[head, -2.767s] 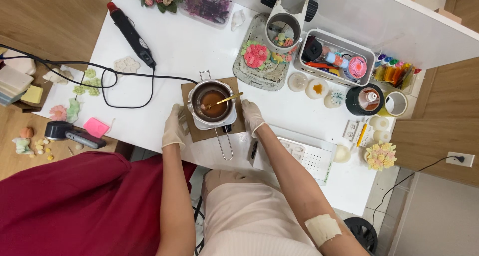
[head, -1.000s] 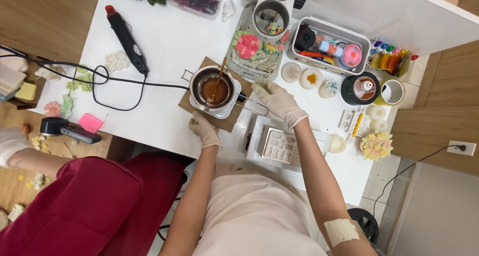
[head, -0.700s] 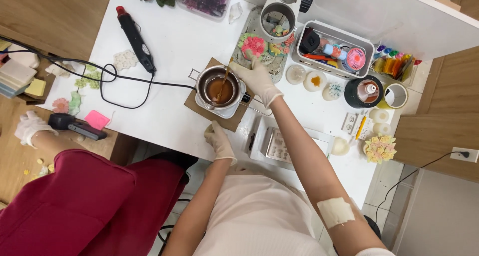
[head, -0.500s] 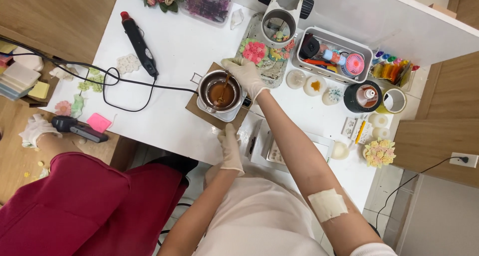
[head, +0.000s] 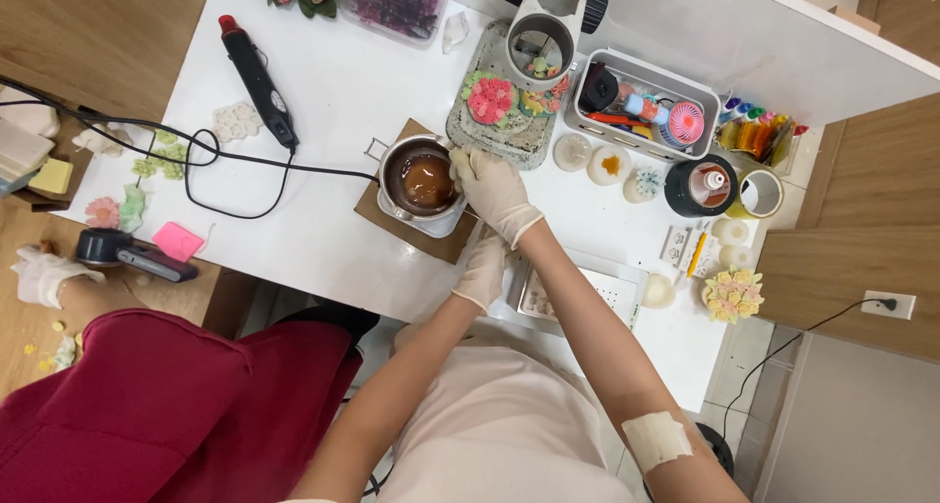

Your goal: The person stirs melted wax in a metal pitcher and pours the liquid wax into silicone molds on the worktable, filling the mold cavities one at a time while wearing gloves.

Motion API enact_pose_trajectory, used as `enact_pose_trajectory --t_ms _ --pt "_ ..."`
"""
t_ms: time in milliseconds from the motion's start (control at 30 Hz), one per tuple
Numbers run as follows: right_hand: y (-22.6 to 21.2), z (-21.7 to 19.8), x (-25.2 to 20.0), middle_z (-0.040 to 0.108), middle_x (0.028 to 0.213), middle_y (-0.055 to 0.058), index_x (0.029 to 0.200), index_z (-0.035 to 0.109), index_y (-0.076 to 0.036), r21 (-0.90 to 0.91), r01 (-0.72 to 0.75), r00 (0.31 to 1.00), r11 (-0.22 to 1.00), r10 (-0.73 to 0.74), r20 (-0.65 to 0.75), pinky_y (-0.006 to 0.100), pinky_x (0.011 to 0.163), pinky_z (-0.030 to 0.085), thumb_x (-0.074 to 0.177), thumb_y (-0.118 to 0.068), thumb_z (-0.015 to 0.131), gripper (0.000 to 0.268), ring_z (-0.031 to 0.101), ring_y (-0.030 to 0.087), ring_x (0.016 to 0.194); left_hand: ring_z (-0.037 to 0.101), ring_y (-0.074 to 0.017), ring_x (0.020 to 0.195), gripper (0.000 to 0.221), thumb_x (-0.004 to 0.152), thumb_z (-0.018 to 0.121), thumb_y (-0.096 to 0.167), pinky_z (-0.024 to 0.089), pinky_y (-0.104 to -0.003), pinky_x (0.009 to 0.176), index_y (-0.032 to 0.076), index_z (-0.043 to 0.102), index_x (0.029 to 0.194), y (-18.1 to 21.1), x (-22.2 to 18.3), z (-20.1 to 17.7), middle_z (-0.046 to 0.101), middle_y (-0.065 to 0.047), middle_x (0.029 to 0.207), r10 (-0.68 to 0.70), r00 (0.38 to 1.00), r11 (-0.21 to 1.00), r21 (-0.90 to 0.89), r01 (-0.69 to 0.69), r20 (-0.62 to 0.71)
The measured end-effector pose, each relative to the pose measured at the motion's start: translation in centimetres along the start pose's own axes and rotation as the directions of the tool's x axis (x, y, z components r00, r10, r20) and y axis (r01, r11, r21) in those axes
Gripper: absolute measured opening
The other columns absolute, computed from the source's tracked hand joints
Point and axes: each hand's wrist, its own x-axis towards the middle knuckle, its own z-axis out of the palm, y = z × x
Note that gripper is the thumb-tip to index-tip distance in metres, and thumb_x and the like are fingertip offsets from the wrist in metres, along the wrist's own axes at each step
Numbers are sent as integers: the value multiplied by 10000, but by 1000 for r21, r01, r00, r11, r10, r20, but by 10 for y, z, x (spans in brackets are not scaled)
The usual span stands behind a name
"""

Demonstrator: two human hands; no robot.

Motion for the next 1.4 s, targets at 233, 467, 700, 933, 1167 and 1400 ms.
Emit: enact_pose_trajectory --t_ms 233,467,700,933,1167,1400 --pt "3 20 5 745 834 73 947 720 -120 67 337 939 939 -330 -92 384 761 554 1049 -281 513 282 718 272 805 691 -192 828 464 1032 407 480 605 -349 710 161 504 1355 68 -93 26 657 -80 1086 21 989 994 107 -5 -148" --pt "10 18 3 736 810 70 924 704 -136 -7 253 967 967 -253 -28 402 751 564 1042 -293 531 262 723 276 778 715 -230 672 681 1076 329 542 610 -335 626 -36 677 1170 63 -112 -21 732 -173 862 72 995 978 202 -57 -67" --pt "20 22 4 719 796 92 911 689 -119 -254 196 958 947 -240 -159 439 770 540 1060 -315 540 288 695 312 793 781 -231 749 551 1029 326 535 613 -319 673 72 608 1129 121 -161 14 779 -163 904 107 988 993 51 -102 -110" --pt "16 26 4 732 821 36 959 686 -162 -7 345 933 939 -344 -105 419 751 564 1044 -300 505 244 708 289 786 452 -119 457 614 1062 330 562 393 -278 437 44 659 1032 102 -146 -10 516 -28 603 174 971 983 81 -163 -161" --pt "27 22 4 732 864 51 1004 678 -173 -152 345 934 926 -355 -40 435 788 551 993 -196 543 137 699 309 834 297 -82 409 570 1073 336 505 229 -269 380 35 647 992 112 -152 -16 408 20 551 122 979 989 101 -107 -163" --pt "34 29 7 734 857 4 960 682 -189 -96 327 943 940 -332 -39 436 810 552 1027 -212 564 138 665 292 835 288 -69 410 562 1078 367 504 208 -265 382 24 651 1014 121 -160 -24 420 28 561 104 982 990 116 -86 -159"
